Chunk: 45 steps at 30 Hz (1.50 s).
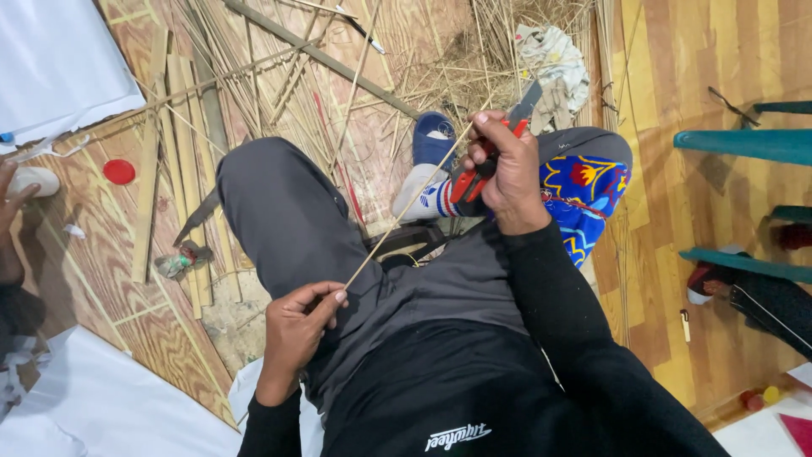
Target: Assembling a kite-like toy by trimming wooden sticks and securing them to a colorful base.
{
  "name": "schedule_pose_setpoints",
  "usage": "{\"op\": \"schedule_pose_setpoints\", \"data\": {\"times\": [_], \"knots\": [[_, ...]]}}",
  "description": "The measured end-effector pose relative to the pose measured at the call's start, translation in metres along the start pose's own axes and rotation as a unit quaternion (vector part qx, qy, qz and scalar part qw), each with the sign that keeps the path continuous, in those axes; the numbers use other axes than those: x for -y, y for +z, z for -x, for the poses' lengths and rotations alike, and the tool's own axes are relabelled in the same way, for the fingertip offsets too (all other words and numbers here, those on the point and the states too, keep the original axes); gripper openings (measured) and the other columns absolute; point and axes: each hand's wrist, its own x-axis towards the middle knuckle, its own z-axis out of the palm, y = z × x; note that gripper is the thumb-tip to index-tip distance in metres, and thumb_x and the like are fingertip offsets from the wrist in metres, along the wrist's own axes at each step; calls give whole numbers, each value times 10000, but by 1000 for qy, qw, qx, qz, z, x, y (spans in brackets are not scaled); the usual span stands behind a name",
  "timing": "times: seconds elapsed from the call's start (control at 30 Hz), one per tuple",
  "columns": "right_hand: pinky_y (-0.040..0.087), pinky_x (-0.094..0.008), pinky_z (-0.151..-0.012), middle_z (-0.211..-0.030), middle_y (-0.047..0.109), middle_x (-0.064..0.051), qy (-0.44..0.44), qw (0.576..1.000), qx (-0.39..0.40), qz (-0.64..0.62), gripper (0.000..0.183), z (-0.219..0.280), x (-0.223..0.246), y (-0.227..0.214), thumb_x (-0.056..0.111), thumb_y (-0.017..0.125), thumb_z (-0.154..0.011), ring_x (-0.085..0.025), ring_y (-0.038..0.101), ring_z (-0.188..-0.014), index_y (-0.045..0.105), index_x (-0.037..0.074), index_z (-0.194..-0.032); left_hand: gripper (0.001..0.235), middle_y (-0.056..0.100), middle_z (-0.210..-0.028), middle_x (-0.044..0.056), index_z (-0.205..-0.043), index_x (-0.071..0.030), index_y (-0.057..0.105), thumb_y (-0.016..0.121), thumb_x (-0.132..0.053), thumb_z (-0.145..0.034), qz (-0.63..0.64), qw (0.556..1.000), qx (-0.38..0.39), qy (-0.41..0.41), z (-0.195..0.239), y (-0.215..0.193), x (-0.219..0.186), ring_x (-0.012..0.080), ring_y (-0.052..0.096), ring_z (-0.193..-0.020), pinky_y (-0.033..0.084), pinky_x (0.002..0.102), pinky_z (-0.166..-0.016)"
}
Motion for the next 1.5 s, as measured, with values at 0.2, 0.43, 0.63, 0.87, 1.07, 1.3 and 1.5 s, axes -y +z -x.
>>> {"op": "schedule_pose_setpoints", "data": {"times": [0.2, 0.43, 0.63, 0.87, 1.07, 1.3, 1.5], "knots": [[529, -319, -469, -747, 605, -102, 0, 1000, -12, -15, 128, -12, 5, -11, 113, 773, -881, -114, 520, -474, 719, 24, -955, 68, 681, -517, 111, -892, -52, 843, 804, -80, -844, -29, 999, 10, 24, -1, -2, 2, 108, 519, -380, 409, 230, -348], [443, -252, -482, -820, 629, -52, 7, 998, 8, -57, 160, -33, 21, -30, 152, 740, -920, -84, 531, -538, 727, 16, -1004, 176, 713, -739, 44, -1006, 15, 782, 784, 4, -831, -259, 917, -33, 302, 12, 7, -26, 128, 523, -488, 421, 282, -472], [460, -248, -460, -814, 645, -64, 3, 999, 29, -31, 128, -22, 22, -7, 134, 751, -922, -87, 547, -528, 697, 36, -985, 189, 767, -716, 56, -1028, 25, 801, 728, -35, -865, -148, 976, -8, 161, 2, 18, -23, 122, 609, -477, 478, 245, -472], [520, -299, -444, -726, 635, -103, 59, 994, 77, 50, 138, 14, -34, 22, 93, 816, -871, -89, 521, -451, 720, 30, -948, 202, 735, -687, 223, -1047, 75, 778, 722, -42, -892, 100, 993, 21, -53, -12, 41, -17, 160, 615, -416, 523, 251, -336], [511, -298, -428, -677, 646, -133, 131, 978, 133, 92, 142, 63, -75, 33, 31, 821, -831, -89, 511, -431, 709, -5, -910, 195, 727, -704, 250, -1040, 97, 761, 729, -26, -892, 157, 987, -5, -41, -17, 37, -7, 164, 617, -421, 518, 247, -330], [509, -280, -449, -721, 637, -122, 89, 989, 103, 59, 109, 23, -56, 37, 52, 779, -867, -73, 514, -461, 712, 5, -939, 198, 723, -692, 252, -1037, 125, 760, 719, -6, -894, 151, 986, 8, -64, -5, 33, -12, 168, 627, -427, 542, 253, -346], [517, -294, -451, -722, 620, -136, 75, 991, 99, 49, 130, 19, -48, 43, 68, 781, -881, -89, 510, -452, 715, 0, -970, 235, 747, -765, 262, -1088, 118, 752, 733, -19, -898, 143, 988, -12, -59, -8, 40, -14, 206, 693, -525, 620, 294, -441]]}}
